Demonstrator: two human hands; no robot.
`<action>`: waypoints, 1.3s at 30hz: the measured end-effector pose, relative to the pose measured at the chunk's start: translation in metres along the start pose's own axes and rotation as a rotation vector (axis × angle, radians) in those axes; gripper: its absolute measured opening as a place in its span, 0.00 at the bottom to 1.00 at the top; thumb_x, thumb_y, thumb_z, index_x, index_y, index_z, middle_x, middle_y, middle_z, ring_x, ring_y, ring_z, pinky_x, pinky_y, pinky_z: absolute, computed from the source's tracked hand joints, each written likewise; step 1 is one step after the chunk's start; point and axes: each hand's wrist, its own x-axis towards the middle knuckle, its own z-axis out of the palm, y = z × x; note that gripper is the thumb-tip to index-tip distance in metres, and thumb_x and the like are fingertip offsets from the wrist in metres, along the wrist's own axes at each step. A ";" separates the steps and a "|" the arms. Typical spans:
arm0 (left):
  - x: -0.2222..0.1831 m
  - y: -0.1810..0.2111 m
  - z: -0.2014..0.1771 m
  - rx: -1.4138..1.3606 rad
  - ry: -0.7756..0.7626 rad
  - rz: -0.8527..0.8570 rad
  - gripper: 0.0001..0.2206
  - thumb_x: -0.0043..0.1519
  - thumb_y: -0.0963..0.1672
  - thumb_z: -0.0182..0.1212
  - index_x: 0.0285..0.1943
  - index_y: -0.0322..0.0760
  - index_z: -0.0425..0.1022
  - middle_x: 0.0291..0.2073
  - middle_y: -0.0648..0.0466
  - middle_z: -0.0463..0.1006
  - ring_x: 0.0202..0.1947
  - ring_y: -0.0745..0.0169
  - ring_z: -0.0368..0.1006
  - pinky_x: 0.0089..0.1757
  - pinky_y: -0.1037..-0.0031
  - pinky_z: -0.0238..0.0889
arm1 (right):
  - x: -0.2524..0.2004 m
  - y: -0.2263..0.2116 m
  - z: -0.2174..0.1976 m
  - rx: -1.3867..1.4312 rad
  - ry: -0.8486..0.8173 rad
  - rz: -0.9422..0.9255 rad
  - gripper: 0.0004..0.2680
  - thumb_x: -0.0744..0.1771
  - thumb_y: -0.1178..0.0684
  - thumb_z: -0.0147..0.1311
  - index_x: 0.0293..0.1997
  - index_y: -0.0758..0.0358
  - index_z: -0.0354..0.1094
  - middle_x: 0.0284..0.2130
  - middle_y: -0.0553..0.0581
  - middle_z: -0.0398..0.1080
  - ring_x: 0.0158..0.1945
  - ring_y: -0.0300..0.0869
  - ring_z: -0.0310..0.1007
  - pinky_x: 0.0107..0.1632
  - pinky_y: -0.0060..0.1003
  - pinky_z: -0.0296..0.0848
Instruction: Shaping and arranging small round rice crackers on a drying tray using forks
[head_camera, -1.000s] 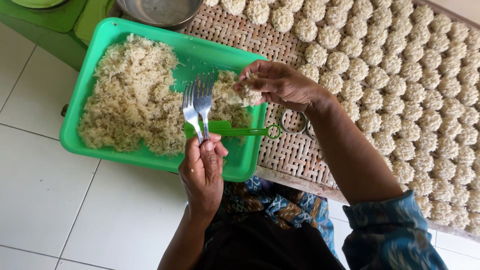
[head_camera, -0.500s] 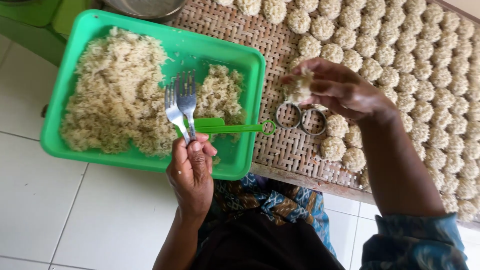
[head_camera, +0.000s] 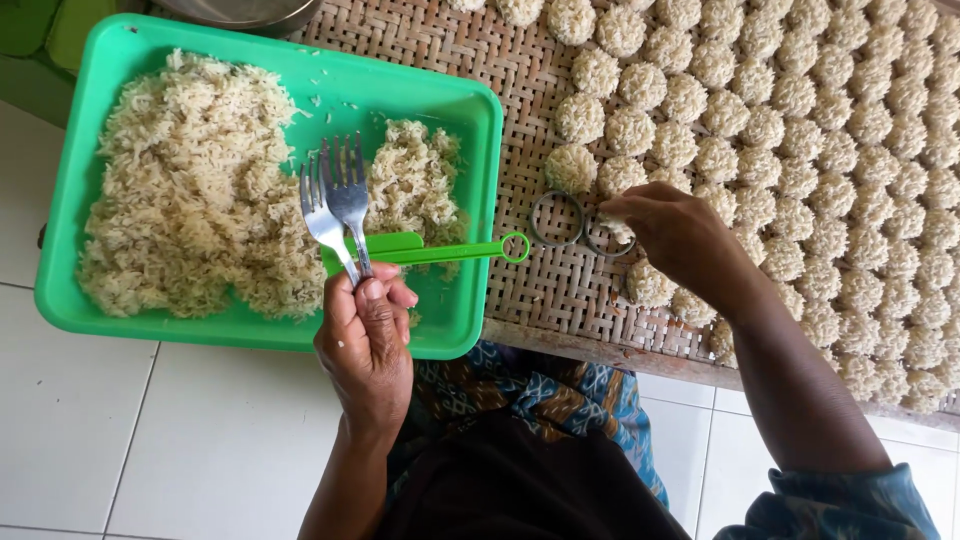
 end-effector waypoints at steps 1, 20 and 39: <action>0.000 0.000 0.000 0.005 -0.001 -0.004 0.11 0.73 0.41 0.41 0.47 0.30 0.71 0.25 0.49 0.77 0.13 0.67 0.63 0.21 0.79 0.60 | -0.005 -0.011 -0.002 0.004 -0.005 0.000 0.14 0.70 0.62 0.46 0.61 0.55 0.73 0.55 0.69 0.71 0.36 0.51 0.80 0.41 0.38 0.79; 0.010 -0.012 -0.031 0.024 0.172 -0.006 0.11 0.73 0.42 0.42 0.45 0.31 0.72 0.23 0.49 0.76 0.13 0.66 0.61 0.21 0.77 0.60 | 0.039 -0.109 -0.006 0.028 0.255 -0.335 0.03 0.70 0.58 0.59 0.46 0.57 0.78 0.33 0.62 0.75 0.34 0.56 0.78 0.38 0.49 0.77; 0.007 -0.030 -0.024 -0.007 0.282 0.070 0.14 0.73 0.42 0.40 0.44 0.32 0.74 0.21 0.49 0.77 0.12 0.62 0.68 0.16 0.75 0.62 | 0.174 -0.202 0.050 -0.113 -0.288 -0.177 0.20 0.70 0.33 0.42 0.47 0.57 0.77 0.43 0.70 0.77 0.53 0.70 0.73 0.56 0.63 0.69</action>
